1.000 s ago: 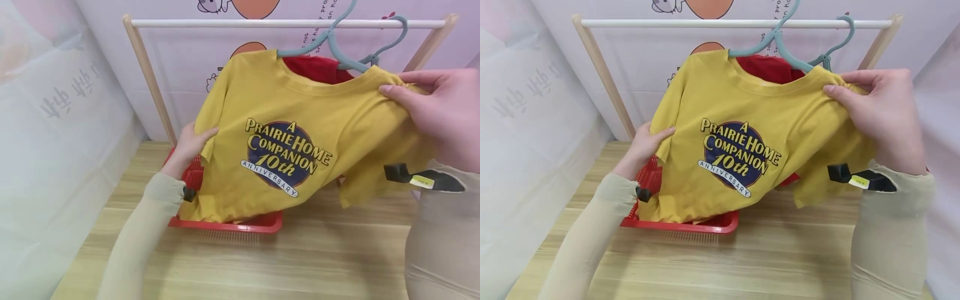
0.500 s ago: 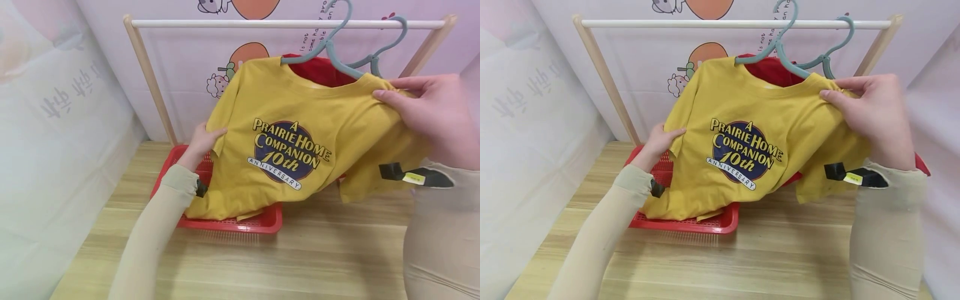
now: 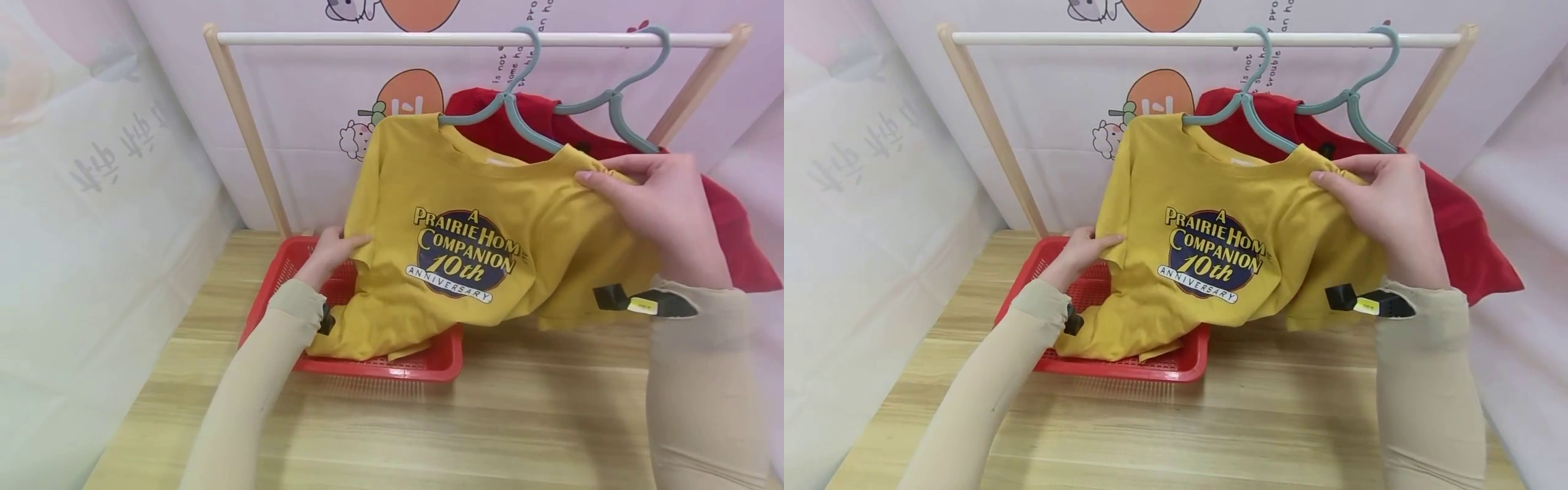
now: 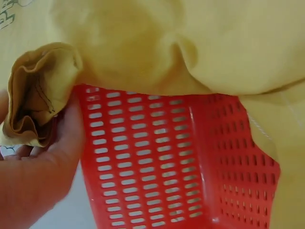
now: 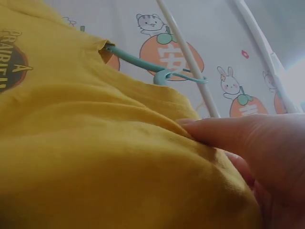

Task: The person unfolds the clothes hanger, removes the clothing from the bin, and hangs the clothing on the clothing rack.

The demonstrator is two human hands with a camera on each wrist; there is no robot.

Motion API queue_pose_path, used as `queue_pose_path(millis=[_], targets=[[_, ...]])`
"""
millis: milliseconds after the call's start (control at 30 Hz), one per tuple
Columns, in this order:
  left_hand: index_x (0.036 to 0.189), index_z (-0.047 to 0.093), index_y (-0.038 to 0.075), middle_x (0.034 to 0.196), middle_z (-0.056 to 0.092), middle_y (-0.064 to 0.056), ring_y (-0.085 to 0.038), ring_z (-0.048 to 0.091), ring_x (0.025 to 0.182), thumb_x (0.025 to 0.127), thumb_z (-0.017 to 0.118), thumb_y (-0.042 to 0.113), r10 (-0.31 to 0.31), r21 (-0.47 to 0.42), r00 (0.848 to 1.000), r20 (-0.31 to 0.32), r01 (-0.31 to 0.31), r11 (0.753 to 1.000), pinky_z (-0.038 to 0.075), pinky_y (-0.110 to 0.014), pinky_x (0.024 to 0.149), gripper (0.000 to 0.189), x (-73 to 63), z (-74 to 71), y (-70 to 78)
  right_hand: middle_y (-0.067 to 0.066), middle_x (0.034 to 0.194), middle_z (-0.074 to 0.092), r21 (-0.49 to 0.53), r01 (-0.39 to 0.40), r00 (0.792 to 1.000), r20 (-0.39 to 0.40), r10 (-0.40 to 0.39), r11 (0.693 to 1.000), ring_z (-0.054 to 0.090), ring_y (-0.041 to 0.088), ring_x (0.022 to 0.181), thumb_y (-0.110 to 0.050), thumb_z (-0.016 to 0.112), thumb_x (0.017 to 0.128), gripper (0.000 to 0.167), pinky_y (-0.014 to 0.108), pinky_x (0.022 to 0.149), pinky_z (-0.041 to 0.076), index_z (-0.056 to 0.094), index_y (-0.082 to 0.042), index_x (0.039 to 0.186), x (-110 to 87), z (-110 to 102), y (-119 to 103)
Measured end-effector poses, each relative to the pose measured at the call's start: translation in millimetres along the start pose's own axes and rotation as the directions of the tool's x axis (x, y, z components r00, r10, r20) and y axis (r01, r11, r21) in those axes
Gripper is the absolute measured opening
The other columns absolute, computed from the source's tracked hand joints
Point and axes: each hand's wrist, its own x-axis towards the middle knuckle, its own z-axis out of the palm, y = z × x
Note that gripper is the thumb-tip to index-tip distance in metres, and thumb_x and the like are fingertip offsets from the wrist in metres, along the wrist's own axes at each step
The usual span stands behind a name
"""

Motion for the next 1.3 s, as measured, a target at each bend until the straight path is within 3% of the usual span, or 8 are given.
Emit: queue_pose_path(millis=[233,467,533,767,900,1100,1200,1300], targets=[[0.129,0.062,-0.005,0.119,0.065,-0.017,-0.025,0.063,0.101,0.094,0.074,0.026,0.011,0.076,0.995,-0.101,-0.004,0.997,0.053,-0.035,0.090,0.048,1.6,0.7,3.1,-0.008,0.096,0.065,0.090,-0.044,0.998,-0.049,0.048,0.995,0.055,0.014,0.087,-0.055,0.083,0.080,0.056,0.019,0.063,0.047,0.075,-0.020,0.124,-2.2,5.6,14.3],[0.134,0.058,-0.003,0.125,0.062,-0.019,-0.030,0.063,0.108,0.097,0.071,0.022,0.111,-0.034,0.954,-0.277,-0.125,0.992,0.054,-0.037,0.094,0.046,6.6,1.3,16.7,-0.011,0.096,0.067,0.111,-0.044,0.997,-0.054,0.051,0.993,0.057,0.015,0.086,-0.056,0.080,0.082,0.058,0.017,0.064,0.048,0.074,-0.019,0.126,-0.9,12.0,26.3],[0.140,0.054,-0.001,0.132,0.059,-0.020,-0.031,0.061,0.117,0.097,0.069,0.018,0.119,-0.035,0.953,-0.277,-0.134,0.990,0.052,-0.039,0.098,0.050,8.4,0.1,18.7,-0.011,0.095,0.068,0.124,-0.039,0.997,-0.060,0.047,0.992,0.057,0.015,0.086,-0.054,0.081,0.082,0.056,0.017,0.064,0.048,0.075,-0.018,0.125,-0.7,13.7,27.8],[0.159,0.032,0.009,0.159,0.035,-0.016,-0.033,0.037,0.143,0.098,0.069,0.020,0.091,0.022,0.978,-0.187,-0.088,0.996,0.035,-0.042,0.115,0.072,0.4,-15.9,19.3,-0.011,0.092,0.071,0.193,-0.012,0.995,-0.097,0.032,0.981,0.058,0.013,0.086,-0.047,0.085,0.081,0.049,0.017,0.066,0.048,0.077,-0.020,0.122,-4.2,15.3,28.1],[0.158,0.033,0.007,0.160,0.035,-0.016,-0.034,0.035,0.145,0.097,0.072,0.028,0.174,0.089,0.972,-0.157,-0.161,0.983,0.033,-0.042,0.116,0.076,-15.5,-33.4,25.2,-0.006,0.101,0.073,0.232,0.027,0.990,-0.138,0.005,0.972,0.059,0.012,0.097,-0.042,0.087,0.081,0.050,0.017,0.071,0.048,0.076,-0.020,0.124,-10.8,16.3,24.4],[0.159,0.035,0.014,0.161,0.036,-0.008,-0.029,0.035,0.146,0.091,0.074,0.052,0.297,0.310,0.948,-0.112,-0.250,0.917,0.031,-0.048,0.117,0.087,-57.9,-65.1,34.3,-0.002,0.110,0.075,0.312,0.189,0.952,-0.291,-0.096,0.931,0.066,0.012,0.106,-0.022,0.089,0.081,0.044,0.012,0.084,0.050,0.076,-0.014,0.123,-30.2,21.5,4.7],[0.161,0.032,0.022,0.162,0.034,-0.006,-0.028,0.031,0.147,0.086,0.074,0.062,0.324,0.440,0.943,-0.080,-0.259,0.860,0.029,-0.057,0.116,0.094,-82.4,-79.3,32.0,0.001,0.113,0.075,0.324,0.276,0.917,-0.370,-0.148,0.905,0.067,0.013,0.108,-0.013,0.088,0.081,0.041,0.017,0.091,0.051,0.077,-0.011,0.120,-46.4,27.2,-13.0],[0.162,0.028,0.023,0.163,0.032,-0.006,-0.032,0.029,0.148,0.084,0.073,0.065,0.350,0.575,0.936,-0.021,-0.275,0.771,0.028,-0.065,0.113,0.099,-102.3,-89.5,23.3,0.002,0.116,0.074,0.248,0.359,0.888,-0.389,-0.246,0.900,0.066,0.015,0.111,-0.011,0.086,0.083,0.038,0.020,0.094,0.050,0.077,-0.012,0.120,-61.3,36.2,-24.2]])
